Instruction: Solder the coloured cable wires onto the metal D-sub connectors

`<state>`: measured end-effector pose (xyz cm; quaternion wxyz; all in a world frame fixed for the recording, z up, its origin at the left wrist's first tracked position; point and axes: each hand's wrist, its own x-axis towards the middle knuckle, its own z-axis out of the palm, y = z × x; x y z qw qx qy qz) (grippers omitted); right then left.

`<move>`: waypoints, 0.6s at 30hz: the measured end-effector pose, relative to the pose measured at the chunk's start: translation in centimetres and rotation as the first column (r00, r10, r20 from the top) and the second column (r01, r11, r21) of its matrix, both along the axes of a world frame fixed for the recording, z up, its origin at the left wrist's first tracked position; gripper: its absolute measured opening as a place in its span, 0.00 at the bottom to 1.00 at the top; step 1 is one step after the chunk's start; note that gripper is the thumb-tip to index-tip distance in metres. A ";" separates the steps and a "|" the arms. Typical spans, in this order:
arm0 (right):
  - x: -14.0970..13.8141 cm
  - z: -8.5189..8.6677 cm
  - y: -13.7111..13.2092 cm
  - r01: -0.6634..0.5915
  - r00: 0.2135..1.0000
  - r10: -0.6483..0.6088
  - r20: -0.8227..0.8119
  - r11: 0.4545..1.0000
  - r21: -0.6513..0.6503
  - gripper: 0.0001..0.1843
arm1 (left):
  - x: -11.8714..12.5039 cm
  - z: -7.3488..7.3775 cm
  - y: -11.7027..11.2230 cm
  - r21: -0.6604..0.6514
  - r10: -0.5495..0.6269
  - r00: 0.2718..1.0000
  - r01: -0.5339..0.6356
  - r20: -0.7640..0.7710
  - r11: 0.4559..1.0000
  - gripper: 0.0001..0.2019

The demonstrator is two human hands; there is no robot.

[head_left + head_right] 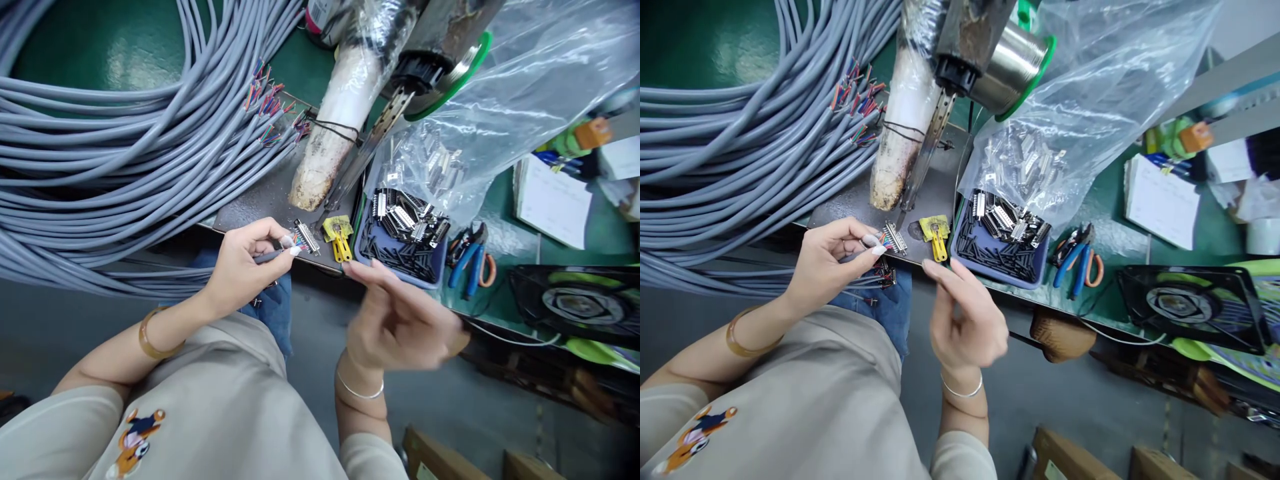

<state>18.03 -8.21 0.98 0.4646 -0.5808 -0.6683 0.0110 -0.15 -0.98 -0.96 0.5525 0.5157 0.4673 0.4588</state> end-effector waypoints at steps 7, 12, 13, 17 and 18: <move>-1.8 -2.8 3.5 -0.131 0.990 0.125 0.066 0.988 0.084 0.11 | 0.5 0.4 0.5 0.025 0.013 0.999 -0.014 0.038 1.000 0.05; -2.0 -3.0 3.9 -0.127 0.992 0.129 -0.015 0.989 0.074 0.10 | 0.7 0.5 1.2 0.043 0.014 0.999 -0.016 0.041 0.999 0.05; -1.9 -3.0 4.0 -0.135 0.990 0.138 -0.027 0.988 0.075 0.10 | 0.7 0.6 1.4 0.050 0.014 0.999 -0.016 0.040 0.999 0.05; -1.8 -2.9 4.5 -0.153 0.987 0.157 -0.043 0.984 0.093 0.10 | 0.8 0.7 1.7 0.076 0.027 1.000 -0.028 0.008 0.997 0.05; -1.8 -2.8 4.5 -0.152 0.987 0.157 -0.041 0.984 0.095 0.10 | 0.8 0.8 1.7 0.082 0.031 1.000 -0.031 0.000 0.996 0.05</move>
